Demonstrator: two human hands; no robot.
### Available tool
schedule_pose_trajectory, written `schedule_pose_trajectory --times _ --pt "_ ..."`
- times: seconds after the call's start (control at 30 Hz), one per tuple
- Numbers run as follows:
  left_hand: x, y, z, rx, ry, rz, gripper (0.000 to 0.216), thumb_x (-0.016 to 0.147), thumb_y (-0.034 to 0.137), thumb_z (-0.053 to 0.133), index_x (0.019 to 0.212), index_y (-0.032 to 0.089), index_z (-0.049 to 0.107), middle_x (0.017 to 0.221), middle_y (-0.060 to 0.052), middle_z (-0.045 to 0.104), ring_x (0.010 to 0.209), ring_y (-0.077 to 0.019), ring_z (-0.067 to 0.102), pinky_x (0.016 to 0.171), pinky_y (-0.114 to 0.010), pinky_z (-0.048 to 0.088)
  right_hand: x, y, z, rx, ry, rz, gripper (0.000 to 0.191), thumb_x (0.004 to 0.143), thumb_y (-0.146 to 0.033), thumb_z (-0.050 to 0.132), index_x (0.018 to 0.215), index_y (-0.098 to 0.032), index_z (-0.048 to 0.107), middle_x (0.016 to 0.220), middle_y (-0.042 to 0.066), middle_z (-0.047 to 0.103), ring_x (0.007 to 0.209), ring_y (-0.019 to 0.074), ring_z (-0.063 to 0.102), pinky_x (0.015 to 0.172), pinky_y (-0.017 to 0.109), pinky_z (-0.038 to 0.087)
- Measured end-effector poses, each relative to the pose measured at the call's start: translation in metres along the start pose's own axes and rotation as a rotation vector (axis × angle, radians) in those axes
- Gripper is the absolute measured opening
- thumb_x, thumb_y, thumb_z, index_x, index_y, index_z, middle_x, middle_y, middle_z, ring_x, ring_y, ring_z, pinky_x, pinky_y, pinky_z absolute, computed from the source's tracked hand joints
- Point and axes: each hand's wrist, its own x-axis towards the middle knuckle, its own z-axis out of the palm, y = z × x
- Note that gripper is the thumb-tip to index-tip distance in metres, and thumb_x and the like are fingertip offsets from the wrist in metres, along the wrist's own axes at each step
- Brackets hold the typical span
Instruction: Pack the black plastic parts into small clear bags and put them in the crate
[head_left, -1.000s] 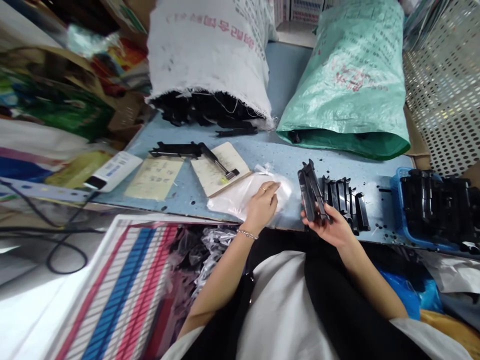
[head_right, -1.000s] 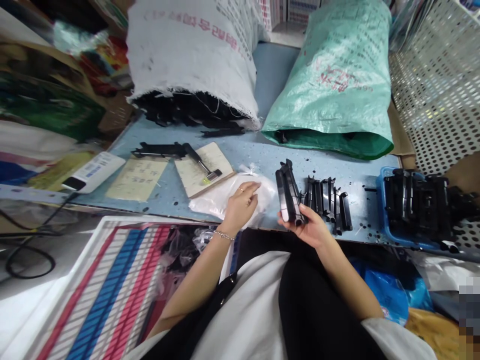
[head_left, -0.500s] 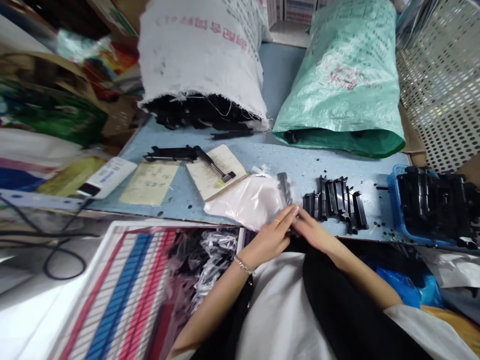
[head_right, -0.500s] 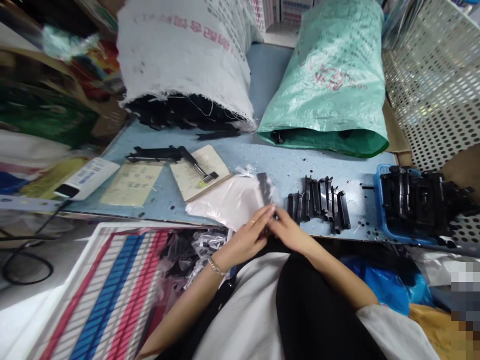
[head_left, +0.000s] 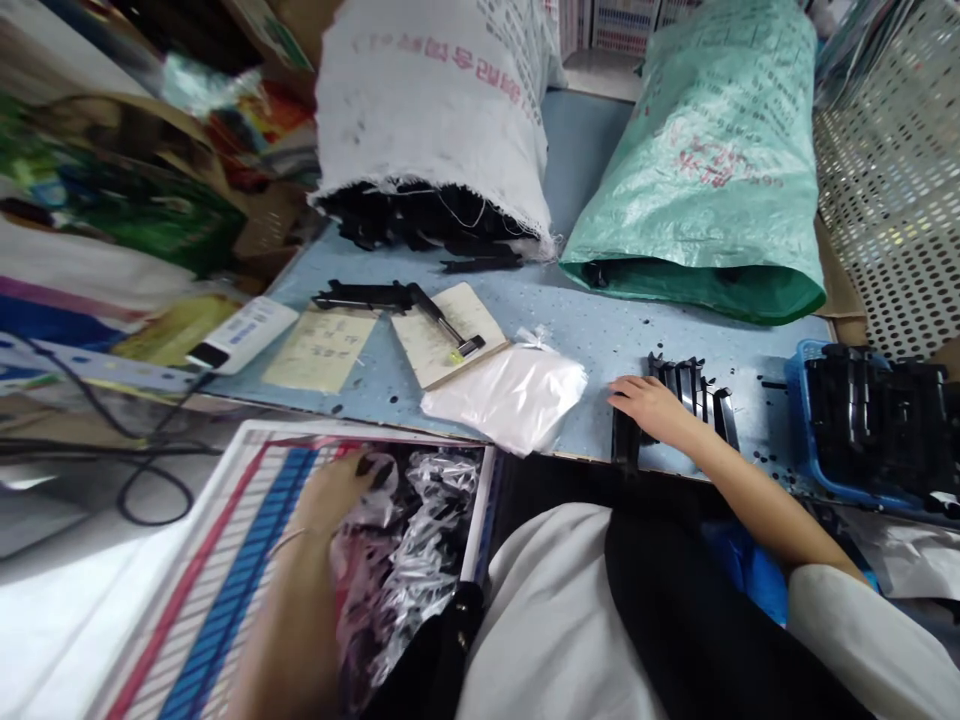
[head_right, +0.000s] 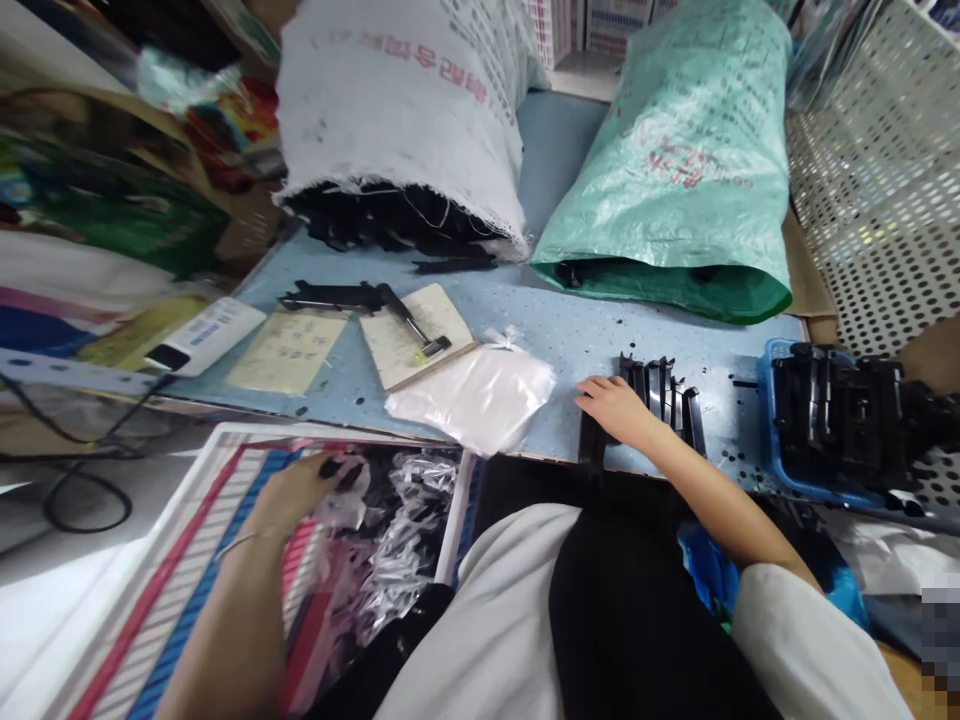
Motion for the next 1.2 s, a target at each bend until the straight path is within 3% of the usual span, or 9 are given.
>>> schedule_pose_trajectory --times 0.1,0.23,0.37,0.47,0.6,0.77,0.97,1.1,1.2 --pt "0.009 0.017 0.016 -0.001 0.166 -0.067 0.013 0.071 0.029 0.059 0.079 0.019 0.059 0.073 -0.009 0.066 0.084 -0.0346 0.068 0.075 -0.044 0.054 -0.013 0.007 -0.016 0.014 0.075 -0.076 0.037 0.091 -0.002 0.049 0.114 -0.02 0.072 0.124 0.011 0.07 0.107 0.0232 0.067 0.099 0.042 0.047" --pt "-0.024 0.096 0.034 -0.141 0.503 0.072 0.024 0.086 0.039 0.053 0.095 0.017 0.06 0.095 -0.012 0.065 0.09 -0.0289 0.065 0.08 -0.041 0.053 -0.029 0.008 -0.027 0.278 0.209 0.027 0.032 0.097 -0.017 0.049 0.122 -0.022 0.069 0.124 0.01 0.07 0.108 0.0232 0.067 0.093 0.038 0.05" --pt "-0.054 0.196 0.06 -0.186 0.317 0.442 0.027 0.086 0.041 0.063 0.099 0.017 0.062 0.108 -0.013 0.061 0.083 -0.0229 0.064 0.077 -0.036 0.053 -0.017 -0.008 -0.01 0.797 0.287 0.272 0.033 0.092 -0.037 0.061 0.12 -0.022 0.069 0.108 0.008 0.073 0.097 0.0224 0.069 0.085 0.034 0.053" --pt "-0.048 0.236 0.072 -0.082 0.179 0.575 0.017 0.088 0.031 0.062 0.094 0.017 0.066 0.114 -0.016 0.062 0.095 -0.0269 0.064 0.08 -0.037 0.052 -0.006 -0.024 0.008 1.248 0.335 0.423 0.035 0.085 -0.042 0.068 0.115 -0.022 0.071 0.104 0.006 0.074 0.096 0.0215 0.069 0.085 0.034 0.054" --pt "-0.019 0.231 0.065 -0.34 0.076 0.558 0.017 0.09 0.024 0.053 0.08 0.019 0.065 0.094 -0.008 0.065 0.089 -0.0214 0.065 0.083 -0.034 0.051 -0.008 -0.037 0.024 1.733 0.274 0.504 0.036 0.077 -0.044 0.078 0.101 -0.018 0.074 0.089 0.007 0.075 0.079 0.0184 0.069 0.074 0.031 0.055" --pt "-0.014 0.216 0.054 -0.822 0.017 0.494 0.019 0.083 0.036 0.06 0.077 0.019 0.065 0.085 -0.004 0.066 0.074 -0.0157 0.061 0.072 -0.029 0.051 0.006 -0.058 0.032 2.018 0.125 0.424 0.034 0.072 -0.044 0.084 0.087 -0.015 0.074 0.081 0.009 0.075 0.073 0.018 0.069 0.065 0.027 0.052" --pt "-0.037 0.221 0.043 -0.977 0.058 0.472 0.015 0.079 0.033 0.065 0.084 0.018 0.063 0.079 -0.001 0.067 0.071 -0.0133 0.062 0.07 -0.026 0.05 0.048 -0.071 0.036 2.077 0.2 0.452 0.029 0.064 -0.039 0.088 0.073 -0.017 0.071 0.067 0.002 0.071 0.06 0.0128 0.066 0.058 0.022 0.051" --pt "-0.036 0.217 0.037 -1.0 0.125 0.446 0.018 0.08 0.034 0.068 0.087 0.019 0.062 0.077 0.001 0.066 0.069 -0.0125 0.061 0.069 -0.026 0.05 0.037 -0.059 0.037 2.1 0.275 0.601 0.028 0.062 -0.037 0.088 0.07 -0.017 0.07 0.068 0.003 0.072 0.063 0.0157 0.069 0.055 0.022 0.05" --pt "-0.034 0.225 0.042 -1.075 0.082 0.389 0.023 0.075 0.034 0.072 0.085 0.019 0.057 0.075 0.002 0.065 0.067 -0.0126 0.061 0.066 -0.026 0.049 0.026 -0.061 0.036 2.144 0.234 0.581 0.028 0.065 -0.037 0.086 0.075 -0.016 0.07 0.079 0.007 0.075 0.073 0.0188 0.072 0.058 0.024 0.052"
